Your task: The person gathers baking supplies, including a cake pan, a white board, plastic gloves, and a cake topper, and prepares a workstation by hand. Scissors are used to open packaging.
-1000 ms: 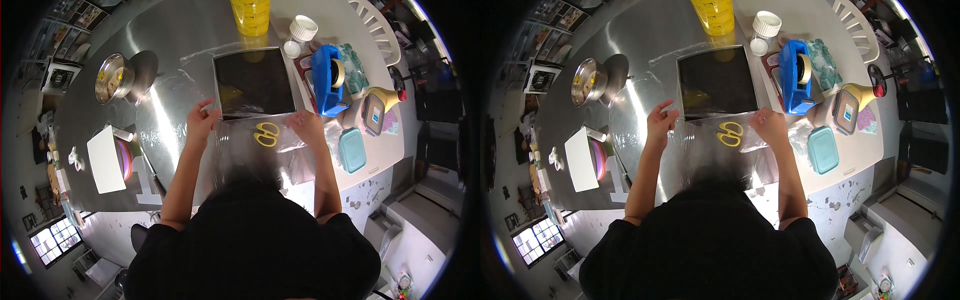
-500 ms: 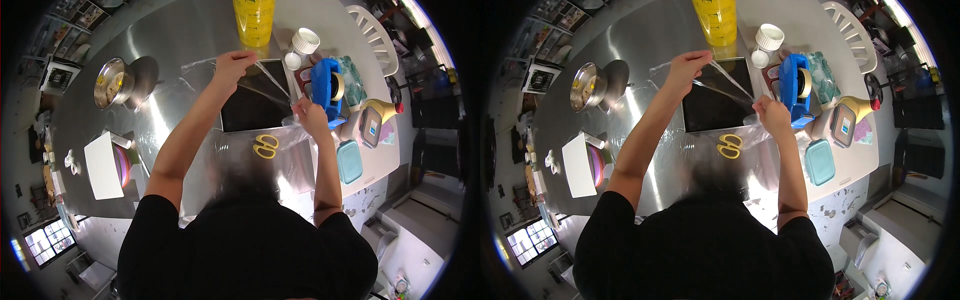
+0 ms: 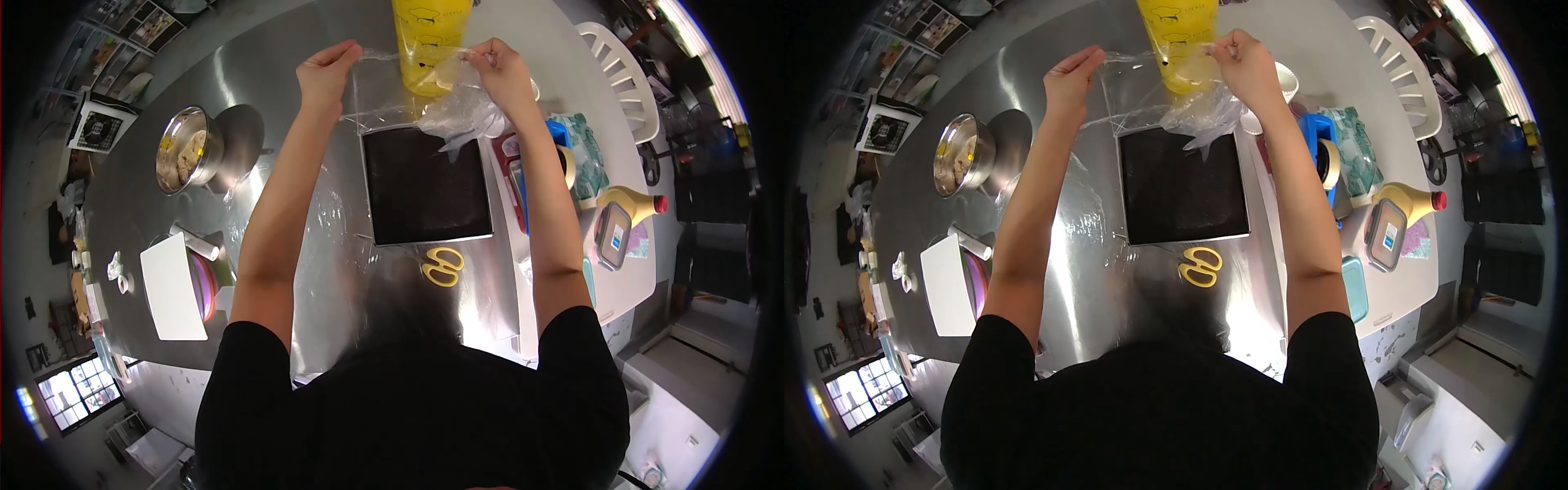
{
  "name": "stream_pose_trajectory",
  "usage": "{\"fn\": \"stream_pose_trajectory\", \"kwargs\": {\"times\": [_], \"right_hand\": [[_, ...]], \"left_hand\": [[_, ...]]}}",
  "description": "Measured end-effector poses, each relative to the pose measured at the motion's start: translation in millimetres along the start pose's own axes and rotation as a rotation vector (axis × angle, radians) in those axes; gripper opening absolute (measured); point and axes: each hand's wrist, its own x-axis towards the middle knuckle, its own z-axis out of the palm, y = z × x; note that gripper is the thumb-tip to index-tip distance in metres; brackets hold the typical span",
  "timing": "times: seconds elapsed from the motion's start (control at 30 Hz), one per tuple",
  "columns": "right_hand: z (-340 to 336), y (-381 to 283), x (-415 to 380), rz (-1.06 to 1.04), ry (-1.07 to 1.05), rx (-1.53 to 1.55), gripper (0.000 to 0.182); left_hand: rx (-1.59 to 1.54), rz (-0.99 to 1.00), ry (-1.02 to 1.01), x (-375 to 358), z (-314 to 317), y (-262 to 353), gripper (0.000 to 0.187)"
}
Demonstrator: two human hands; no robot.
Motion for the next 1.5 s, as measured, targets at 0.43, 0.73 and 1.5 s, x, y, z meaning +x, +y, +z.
{"fn": "stream_pose_trajectory", "kwargs": {"times": [0.43,0.73,1.5], "right_hand": [[16,23,-32,-0.156,-0.505,-0.472,0.014],[-75,-81,-72,0.317,-0.481,0.272,0.025],[-28,-177,-293,0.775,0.479,0.902,0.018]], "left_hand": [[1.015,0.632,-0.357,-4,-51,-96,0.016],[1.251,0.352,-0.250,5,-52,-98,0.029],[-0.148,-0.304,-0.466,-325,-70,7,0.012]]}}
